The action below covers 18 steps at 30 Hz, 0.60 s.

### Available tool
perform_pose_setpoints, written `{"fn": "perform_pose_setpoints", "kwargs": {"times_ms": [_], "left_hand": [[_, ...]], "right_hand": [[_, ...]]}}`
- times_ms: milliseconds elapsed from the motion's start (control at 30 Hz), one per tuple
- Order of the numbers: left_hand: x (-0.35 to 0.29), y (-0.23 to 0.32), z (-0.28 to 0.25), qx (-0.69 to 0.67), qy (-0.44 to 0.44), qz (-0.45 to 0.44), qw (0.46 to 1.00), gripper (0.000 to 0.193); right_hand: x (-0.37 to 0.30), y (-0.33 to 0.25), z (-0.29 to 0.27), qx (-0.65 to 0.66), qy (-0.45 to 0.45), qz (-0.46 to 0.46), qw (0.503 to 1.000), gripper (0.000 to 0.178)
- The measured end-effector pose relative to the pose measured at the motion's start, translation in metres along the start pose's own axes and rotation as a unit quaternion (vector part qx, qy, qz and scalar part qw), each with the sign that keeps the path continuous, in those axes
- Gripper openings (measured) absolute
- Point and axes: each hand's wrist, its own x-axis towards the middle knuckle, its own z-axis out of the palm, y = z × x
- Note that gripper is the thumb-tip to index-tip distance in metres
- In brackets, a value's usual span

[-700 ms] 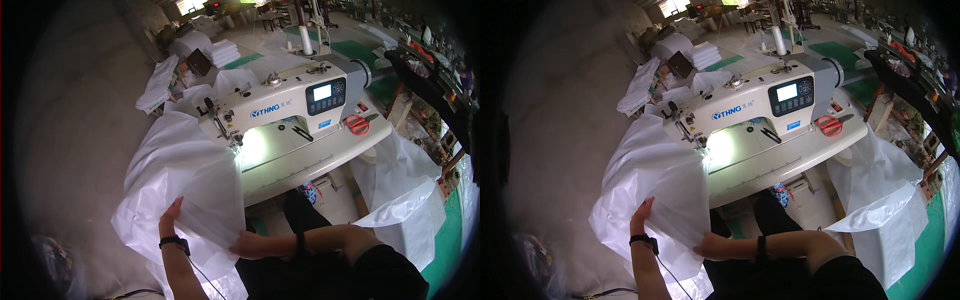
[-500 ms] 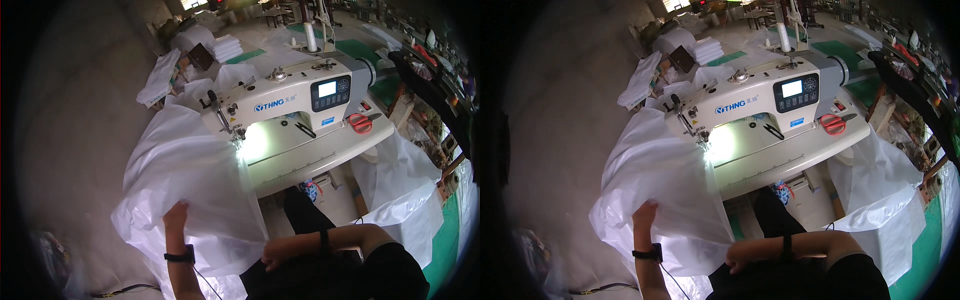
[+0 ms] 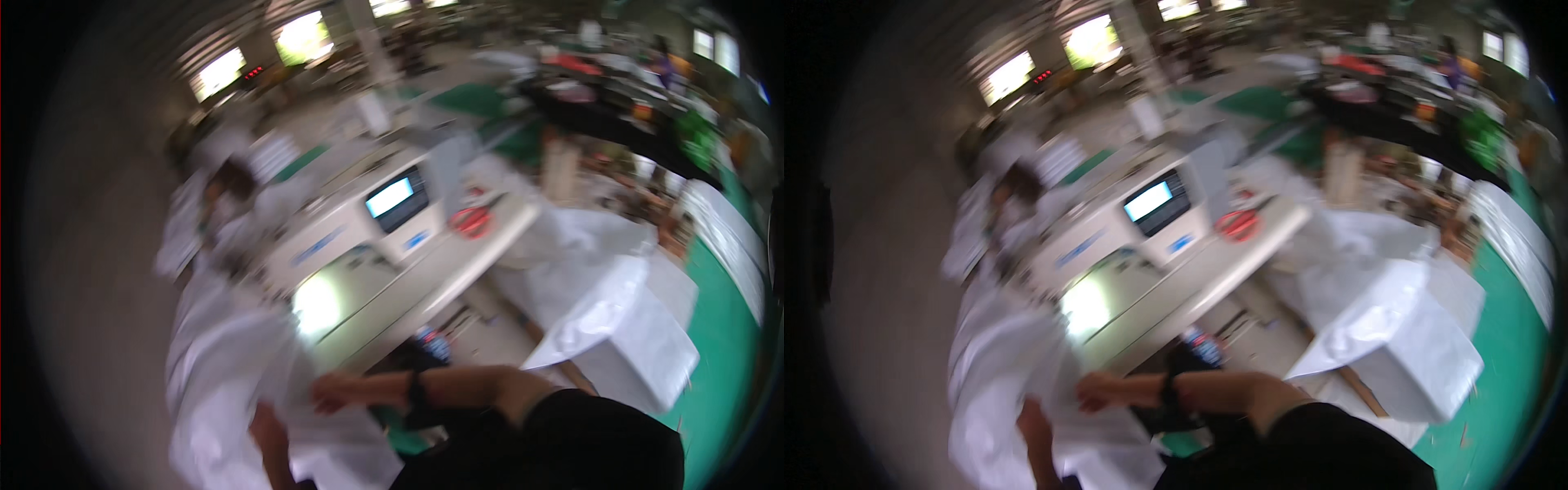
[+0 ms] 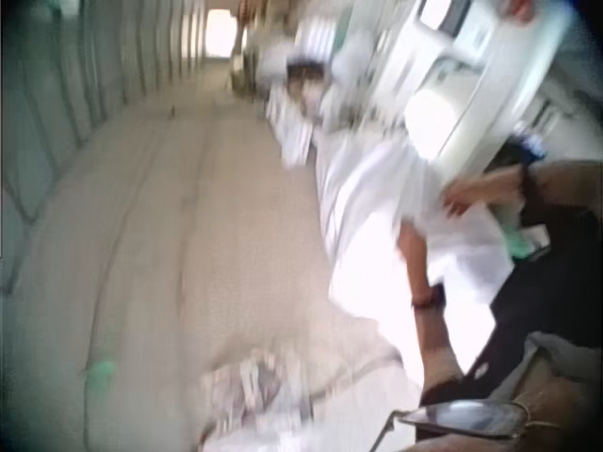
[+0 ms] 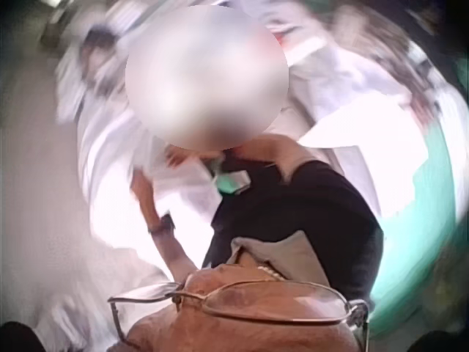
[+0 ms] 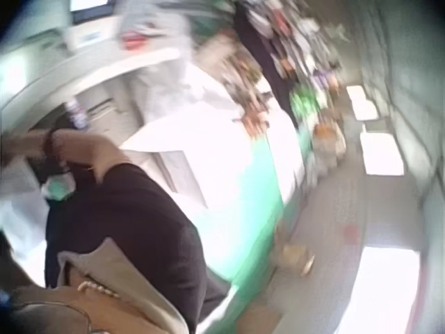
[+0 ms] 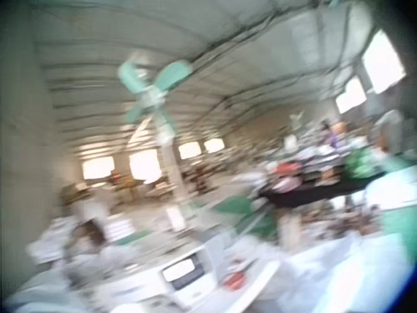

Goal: Sewing large white plastic or synthetic fabric sheets using an industrial sewing machine.

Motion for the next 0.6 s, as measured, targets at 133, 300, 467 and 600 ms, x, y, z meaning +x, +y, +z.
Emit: {"fn": "perform_pose_setpoints", "kwargs": {"times_ms": [133,300,467,600], "left_hand": [[-0.021,0.059,-0.048,-0.175,-0.11,-0.048,0.977,0.026],[-0.059,0.131,-0.078,-0.397,-0.396,-0.034,0.827,0.015],[-0.037,0.072,-0.069,-0.373,-0.114,0.075,0.918,0.028],[-0.011,-0.017,-0.033,-0.009,0.12,-0.062,0.991,0.038]], "right_hand": [[0.011,-0.014,0.013,0.014,-0.001,-0.027,1.0,0.034],[-0.023,0.013,-0.004,-0.399,-0.139,-0.195,0.885,0.034],[-0.074,0.053,-0.027,-0.48,-0.093,-0.107,0.866,0.044],[-0.103,0.059,-0.029,-0.531,-0.056,-0.089,0.841,0.055]]}}
